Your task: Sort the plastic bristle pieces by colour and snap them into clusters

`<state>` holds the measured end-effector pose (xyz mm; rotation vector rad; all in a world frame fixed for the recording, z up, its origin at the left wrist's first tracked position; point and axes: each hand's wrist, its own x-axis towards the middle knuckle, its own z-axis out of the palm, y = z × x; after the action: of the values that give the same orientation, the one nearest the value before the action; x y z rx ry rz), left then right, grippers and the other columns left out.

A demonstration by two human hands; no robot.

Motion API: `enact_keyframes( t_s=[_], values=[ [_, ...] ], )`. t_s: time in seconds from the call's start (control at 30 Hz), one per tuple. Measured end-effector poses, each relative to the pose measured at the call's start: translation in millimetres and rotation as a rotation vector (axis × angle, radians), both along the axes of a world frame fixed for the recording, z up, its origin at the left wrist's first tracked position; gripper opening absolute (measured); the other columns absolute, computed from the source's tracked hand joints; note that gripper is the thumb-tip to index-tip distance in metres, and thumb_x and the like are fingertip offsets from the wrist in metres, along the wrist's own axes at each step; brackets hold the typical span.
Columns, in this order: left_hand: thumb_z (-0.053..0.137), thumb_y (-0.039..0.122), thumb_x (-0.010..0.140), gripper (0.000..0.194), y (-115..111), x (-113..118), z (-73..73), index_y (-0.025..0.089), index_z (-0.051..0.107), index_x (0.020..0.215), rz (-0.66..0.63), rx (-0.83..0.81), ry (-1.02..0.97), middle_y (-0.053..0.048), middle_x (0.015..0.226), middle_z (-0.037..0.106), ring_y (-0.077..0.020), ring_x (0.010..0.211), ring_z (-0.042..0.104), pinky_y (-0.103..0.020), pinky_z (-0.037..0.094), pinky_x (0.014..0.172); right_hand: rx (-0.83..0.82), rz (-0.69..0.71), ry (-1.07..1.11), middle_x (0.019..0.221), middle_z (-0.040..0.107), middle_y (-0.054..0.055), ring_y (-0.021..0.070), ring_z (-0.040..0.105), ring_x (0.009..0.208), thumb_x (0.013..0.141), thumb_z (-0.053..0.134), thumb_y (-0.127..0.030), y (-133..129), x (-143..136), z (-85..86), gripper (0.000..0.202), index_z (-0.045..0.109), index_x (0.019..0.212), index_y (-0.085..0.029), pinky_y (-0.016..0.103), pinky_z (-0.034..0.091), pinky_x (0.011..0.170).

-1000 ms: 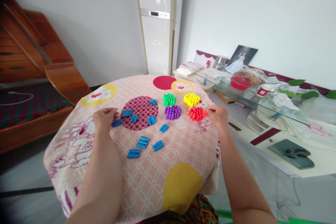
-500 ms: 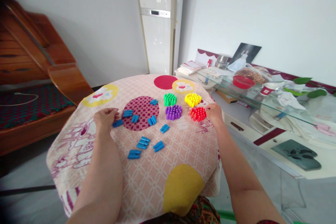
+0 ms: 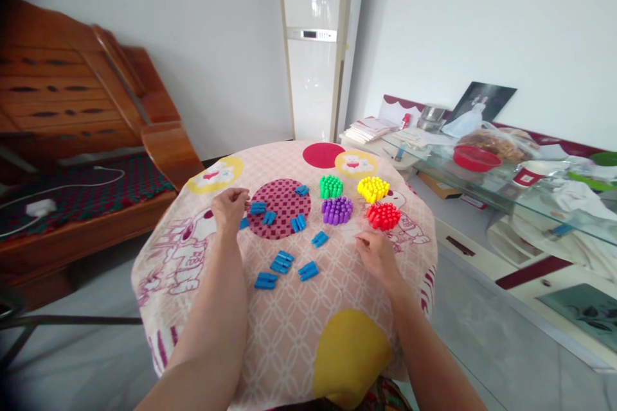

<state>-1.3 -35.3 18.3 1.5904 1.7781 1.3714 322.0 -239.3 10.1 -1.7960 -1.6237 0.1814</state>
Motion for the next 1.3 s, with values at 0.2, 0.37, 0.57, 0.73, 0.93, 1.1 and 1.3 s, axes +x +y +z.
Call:
enact_keyframes(
  t_s=[0.2,0.37,0.57,0.73,0.93,1.1,1.3],
  values=[
    [0.058,0.021,0.079,0.025,-13,51,15.4,0.015,0.073,0.098,-0.280,0.095,0.202,-0.007,0.096,0.076,-0.0202,0.087,0.070,-0.030,0.054,0.085,0.076,-0.106,0.159,0.068,0.070,0.007,0.0187,0.060,0.063,0.079,0.050,-0.038,7,0,-24.8,0.031,0.073,0.076,-0.017,0.029,0.042,0.063],
    [0.062,0.018,0.079,0.043,-1,99,10.4,0.014,0.065,0.121,-0.440,0.098,0.418,-0.014,0.126,0.066,-0.0260,0.119,0.061,-0.037,0.045,0.105,0.104,-0.091,0.169,0.069,0.070,0.007,0.0194,0.061,0.063,0.079,0.051,-0.040,9,3,-30.9,0.032,0.074,0.077,-0.017,0.030,0.042,0.064],
    [0.060,0.013,0.078,0.044,8,124,8.2,0.014,0.064,0.122,-0.558,-0.010,0.637,-0.015,0.127,0.065,-0.0258,0.121,0.059,-0.038,0.044,0.106,0.118,-0.078,0.128,0.071,0.071,0.008,0.0195,0.061,0.065,0.082,0.050,-0.037,10,3,-36.0,0.032,0.074,0.079,-0.015,0.030,0.042,0.064],
    [0.060,0.012,0.078,0.030,-19,115,8.0,0.019,0.072,0.105,-0.629,0.005,0.671,-0.008,0.111,0.072,-0.0219,0.108,0.064,-0.032,0.048,0.099,0.192,-0.057,0.029,0.072,0.070,0.009,0.0200,0.061,0.066,0.085,0.049,-0.034,12,4,-40.3,0.031,0.073,0.078,-0.016,0.031,0.044,0.065],
    [0.057,0.012,0.078,0.025,-69,94,5.5,0.018,0.074,0.094,-0.777,0.037,0.644,-0.006,0.099,0.074,-0.0195,0.097,0.066,-0.030,0.049,0.094,0.215,0.182,-0.019,0.101,0.073,0.013,0.0232,0.067,0.089,0.085,0.049,-0.023,26,-26,-30.5,0.033,0.072,0.108,-0.016,0.035,0.052,0.083],
    [0.061,0.012,0.071,0.024,-98,78,3.4,0.018,0.075,0.089,-0.739,0.032,0.537,-0.004,0.093,0.074,-0.0184,0.092,0.065,-0.029,0.050,0.090,0.071,0.433,0.067,0.109,0.073,0.012,0.0242,0.068,0.102,0.083,0.053,-0.017,36,-66,-21.3,0.034,0.072,0.111,-0.018,0.038,0.052,0.093],
    [0.064,0.008,0.064,0.021,-110,78,1.8,0.016,0.072,0.081,-0.594,0.007,0.263,-0.003,0.086,0.073,-0.0163,0.082,0.065,-0.028,0.053,0.080,0.097,0.272,0.337,0.107,0.075,0.011,0.0234,0.071,0.096,0.083,0.052,-0.023,26,-61,-18.4,0.037,0.072,0.113,-0.019,0.036,0.055,0.088]
  ],
)
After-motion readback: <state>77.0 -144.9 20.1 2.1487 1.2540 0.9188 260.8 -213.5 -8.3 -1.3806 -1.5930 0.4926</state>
